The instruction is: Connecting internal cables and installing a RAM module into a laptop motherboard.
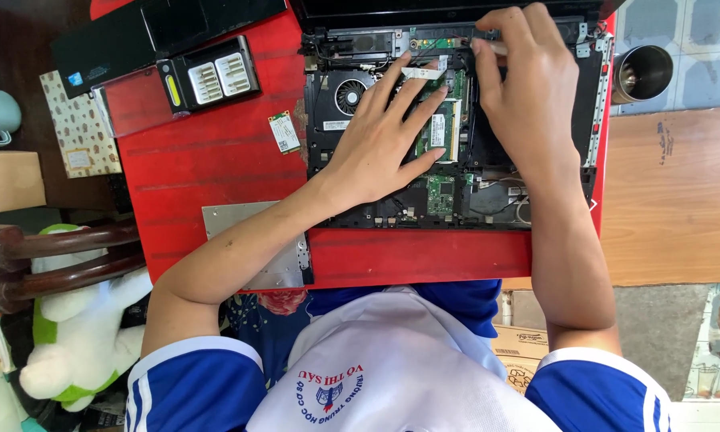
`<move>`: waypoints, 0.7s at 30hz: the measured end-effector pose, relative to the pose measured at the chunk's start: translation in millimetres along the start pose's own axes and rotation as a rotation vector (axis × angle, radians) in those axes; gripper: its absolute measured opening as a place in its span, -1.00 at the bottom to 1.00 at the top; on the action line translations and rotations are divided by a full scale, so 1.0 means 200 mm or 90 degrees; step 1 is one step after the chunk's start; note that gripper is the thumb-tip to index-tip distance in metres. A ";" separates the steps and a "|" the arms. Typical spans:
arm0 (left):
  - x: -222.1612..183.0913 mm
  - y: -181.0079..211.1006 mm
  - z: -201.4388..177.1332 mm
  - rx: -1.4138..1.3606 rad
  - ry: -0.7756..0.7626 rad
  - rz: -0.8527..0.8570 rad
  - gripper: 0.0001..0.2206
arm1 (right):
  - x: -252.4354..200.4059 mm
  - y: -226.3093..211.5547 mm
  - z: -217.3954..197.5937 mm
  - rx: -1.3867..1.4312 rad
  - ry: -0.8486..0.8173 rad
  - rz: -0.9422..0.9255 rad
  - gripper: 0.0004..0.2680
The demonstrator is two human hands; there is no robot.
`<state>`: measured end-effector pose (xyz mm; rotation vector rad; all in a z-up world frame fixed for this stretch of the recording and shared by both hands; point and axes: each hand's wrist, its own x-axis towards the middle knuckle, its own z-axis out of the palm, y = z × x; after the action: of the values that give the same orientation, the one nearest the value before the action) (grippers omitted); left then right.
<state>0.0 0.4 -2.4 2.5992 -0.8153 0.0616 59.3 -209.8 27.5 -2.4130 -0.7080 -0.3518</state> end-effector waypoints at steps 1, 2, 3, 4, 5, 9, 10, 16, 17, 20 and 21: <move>0.00 0.00 0.00 0.000 0.001 0.000 -0.43 | 0.00 0.01 0.00 -0.001 0.000 -0.001 -0.96; 0.00 0.00 0.00 0.005 0.000 0.001 -0.43 | 0.00 0.01 0.01 -0.013 -0.008 0.003 -0.96; 0.00 0.00 0.00 0.010 -0.001 0.002 -0.42 | 0.00 0.01 0.02 -0.025 -0.016 0.006 -0.96; 0.00 0.00 0.00 0.010 0.000 0.001 -0.42 | 0.00 0.01 0.01 -0.025 -0.017 0.005 -0.96; 0.00 0.00 0.00 0.010 -0.001 0.002 -0.43 | 0.00 0.01 0.00 -0.019 -0.025 0.008 -0.95; 0.00 0.00 -0.01 0.012 0.003 0.007 -0.43 | 0.01 0.01 -0.04 -0.002 -0.069 0.011 -0.89; 0.00 0.00 -0.01 0.013 0.004 0.006 -0.43 | 0.01 0.01 -0.04 -0.002 -0.069 0.009 -0.89; 0.02 0.01 0.00 0.004 0.018 0.021 -0.44 | 0.02 0.02 -0.06 0.047 -0.076 -0.013 -0.93; 0.02 0.01 0.01 -0.001 0.018 0.014 -0.42 | 0.02 0.02 -0.06 0.044 -0.082 -0.015 -0.94; 0.01 0.00 0.02 0.000 0.019 -0.003 -0.39 | 0.03 0.01 -0.05 0.053 -0.090 -0.019 -0.94; 0.00 -0.01 0.03 0.002 0.017 -0.002 -0.37 | 0.03 0.01 -0.05 0.061 -0.090 -0.013 -0.94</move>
<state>0.9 -1.3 -8.8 2.5973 -0.8011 0.0973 65.5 -215.0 37.2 -2.3579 -0.7943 -0.1538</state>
